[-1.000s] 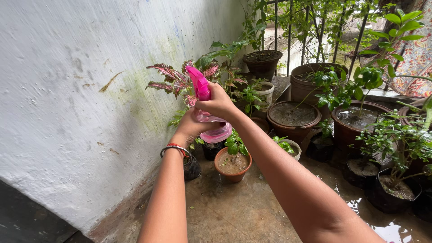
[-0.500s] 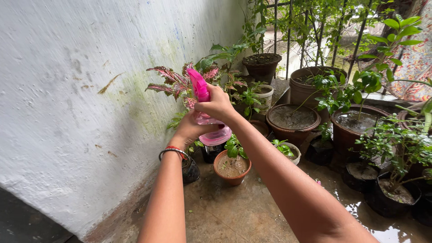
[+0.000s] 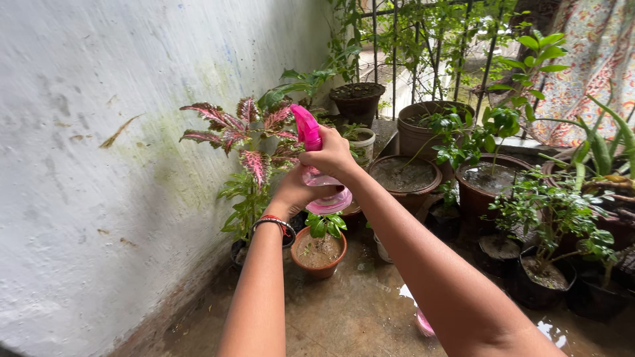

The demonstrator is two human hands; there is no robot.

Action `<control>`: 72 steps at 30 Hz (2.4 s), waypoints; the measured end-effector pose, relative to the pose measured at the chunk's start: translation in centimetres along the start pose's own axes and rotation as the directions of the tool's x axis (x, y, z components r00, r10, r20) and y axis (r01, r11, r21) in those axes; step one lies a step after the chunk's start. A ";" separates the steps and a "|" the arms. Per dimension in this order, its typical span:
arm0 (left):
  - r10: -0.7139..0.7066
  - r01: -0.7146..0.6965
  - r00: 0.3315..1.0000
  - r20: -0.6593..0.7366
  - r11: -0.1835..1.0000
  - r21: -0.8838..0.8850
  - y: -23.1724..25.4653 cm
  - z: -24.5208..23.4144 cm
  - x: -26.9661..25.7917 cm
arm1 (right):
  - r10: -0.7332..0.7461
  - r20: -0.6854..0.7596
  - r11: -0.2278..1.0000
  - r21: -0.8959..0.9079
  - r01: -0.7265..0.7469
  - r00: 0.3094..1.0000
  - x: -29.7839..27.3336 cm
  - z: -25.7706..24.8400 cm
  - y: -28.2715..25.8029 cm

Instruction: The person uses a pink spray bottle to water various potted plants on a balcony, aiming the spray at the leaves and soil of different plants in sequence.

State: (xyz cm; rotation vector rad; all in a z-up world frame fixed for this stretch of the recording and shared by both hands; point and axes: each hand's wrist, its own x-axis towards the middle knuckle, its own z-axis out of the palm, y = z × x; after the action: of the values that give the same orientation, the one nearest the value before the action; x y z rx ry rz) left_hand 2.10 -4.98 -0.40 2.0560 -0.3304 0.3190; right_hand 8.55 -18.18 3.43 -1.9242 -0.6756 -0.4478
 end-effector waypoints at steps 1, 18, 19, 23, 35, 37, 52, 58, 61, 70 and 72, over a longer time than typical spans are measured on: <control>-0.002 0.002 1.000 -0.003 0.999 0.048 0.1 0.3 0.2 | 0.015 -0.001 1.000 0.000 -0.015 1.000 -0.1 -0.4 0.0; -0.028 0.028 0.999 -0.025 1.000 0.003 0.0 5.0 1.2 | -0.014 -0.108 0.994 -0.113 0.002 0.994 -0.8 -2.6 3.7; -0.018 0.018 0.999 -0.027 1.000 -0.017 -0.1 5.2 1.3 | 0.016 -0.083 0.994 -0.106 -0.025 0.996 -0.8 -2.6 4.0; -0.029 0.028 0.999 -0.015 0.996 -0.088 -0.5 5.8 1.4 | 0.013 -0.056 0.997 -0.078 -0.017 0.998 -1.0 -2.9 4.9; -0.039 0.039 0.999 -0.030 0.999 -0.030 -0.7 7.0 2.0 | -0.045 -0.081 0.998 -0.046 0.041 0.996 -1.2 -3.3 6.4; -0.052 0.051 0.998 -0.019 0.998 -0.037 -0.7 7.4 2.1 | -0.029 -0.071 0.999 -0.020 0.027 0.997 -1.4 -3.7 6.4; -0.064 0.076 0.994 0.093 0.989 -0.130 -3.2 12.0 3.7 | 0.037 -0.044 0.999 -0.026 -0.038 0.998 -3.0 -5.7 10.4; -0.024 0.053 0.985 0.171 0.985 -0.167 -5.5 14.0 4.4 | 0.077 -0.029 0.997 -0.024 -0.077 0.997 -3.8 -6.3 11.5; -0.005 0.038 0.979 0.204 0.987 -0.157 -6.3 14.7 4.7 | 0.114 -0.015 0.993 -0.040 -0.114 0.993 -4.3 -6.4 12.0; -0.066 0.104 0.973 0.221 0.981 -0.165 -7.6 15.9 4.9 | 0.177 -0.029 0.967 -0.180 -0.179 0.984 -4.7 -6.2 13.0; -0.074 0.099 0.980 0.183 0.986 -0.131 -7.1 15.5 4.6 | 0.073 -0.049 0.980 -0.183 -0.081 0.996 -4.6 -5.8 13.4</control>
State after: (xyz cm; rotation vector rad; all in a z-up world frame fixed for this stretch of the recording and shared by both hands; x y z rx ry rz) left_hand 10.27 -15.69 -11.85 1.9581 -0.3601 0.0567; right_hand 13.37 -29.15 -6.10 -2.1017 -0.5458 -0.5163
